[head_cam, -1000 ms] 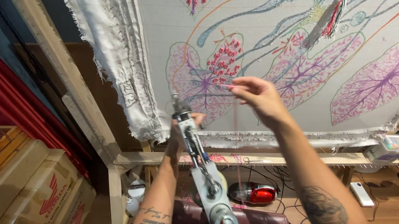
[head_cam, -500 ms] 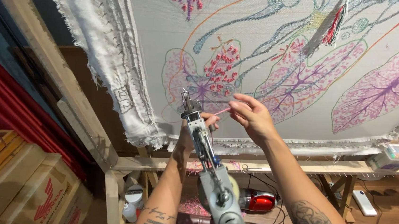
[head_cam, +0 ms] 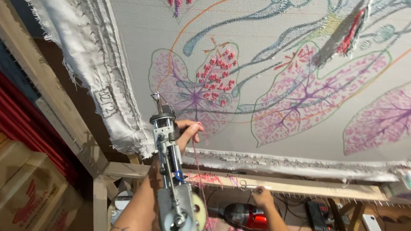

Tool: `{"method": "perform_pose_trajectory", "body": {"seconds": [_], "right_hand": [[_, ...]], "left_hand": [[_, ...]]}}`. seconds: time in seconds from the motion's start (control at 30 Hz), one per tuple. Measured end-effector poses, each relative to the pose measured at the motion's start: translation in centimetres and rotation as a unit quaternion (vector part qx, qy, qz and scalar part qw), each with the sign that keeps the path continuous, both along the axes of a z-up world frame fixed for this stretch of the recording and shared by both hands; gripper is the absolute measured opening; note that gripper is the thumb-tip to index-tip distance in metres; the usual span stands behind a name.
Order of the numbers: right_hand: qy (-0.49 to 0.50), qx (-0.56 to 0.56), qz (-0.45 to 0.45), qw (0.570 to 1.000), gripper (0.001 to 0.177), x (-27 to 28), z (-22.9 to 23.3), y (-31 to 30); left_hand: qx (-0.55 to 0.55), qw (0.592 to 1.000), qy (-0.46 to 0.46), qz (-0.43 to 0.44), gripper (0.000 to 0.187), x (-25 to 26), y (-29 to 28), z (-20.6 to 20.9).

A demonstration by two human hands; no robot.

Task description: Using a tufting gun to create a patterned rug on a frame.

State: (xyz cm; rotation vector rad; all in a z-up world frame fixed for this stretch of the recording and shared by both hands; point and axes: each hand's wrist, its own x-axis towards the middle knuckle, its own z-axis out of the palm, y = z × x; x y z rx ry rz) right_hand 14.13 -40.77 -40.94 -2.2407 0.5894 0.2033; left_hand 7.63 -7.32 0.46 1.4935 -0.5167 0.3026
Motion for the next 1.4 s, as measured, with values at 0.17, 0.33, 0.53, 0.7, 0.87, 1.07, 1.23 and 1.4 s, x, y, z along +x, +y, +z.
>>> {"method": "perform_pose_trajectory", "body": {"seconds": [0.17,0.33,0.53,0.7,0.87,1.07,1.23,1.4], "right_hand": [[-0.007,0.061,0.015,0.998,0.057,0.4,-1.6,2.0],[-0.053,0.396,-0.097,0.912,0.035,3.1,-5.6,1.4],[-0.047,0.421,-0.233,0.875,0.010,4.1,-7.3,1.9],[-0.042,0.492,-0.305,0.814,0.010,4.0,-5.7,1.8],[0.012,0.525,-0.333,0.783,0.021,3.9,-5.0,1.8],[0.014,0.553,-0.316,0.771,0.012,5.7,-8.0,0.6],[0.092,0.520,-0.288,0.799,0.012,4.3,-2.7,1.1],[0.080,0.551,-0.286,0.780,0.021,2.0,-0.8,-1.0]], "left_hand": [[-0.065,0.997,-0.020,-0.041,0.014,2.1,0.4,-0.1],[-0.035,0.998,-0.049,-0.019,0.015,3.1,1.1,0.1],[-0.063,0.997,-0.039,0.008,0.013,2.6,2.1,0.7],[-0.037,0.999,-0.035,0.008,0.017,3.1,3.3,0.3],[-0.062,0.998,-0.002,0.019,0.013,2.3,3.5,0.2],[-0.007,0.998,0.001,0.069,0.014,2.5,3.9,0.3],[-0.015,0.996,-0.007,0.087,0.011,2.7,4.0,0.3],[-0.006,0.998,-0.010,0.066,0.014,3.5,4.1,-0.4]]}}
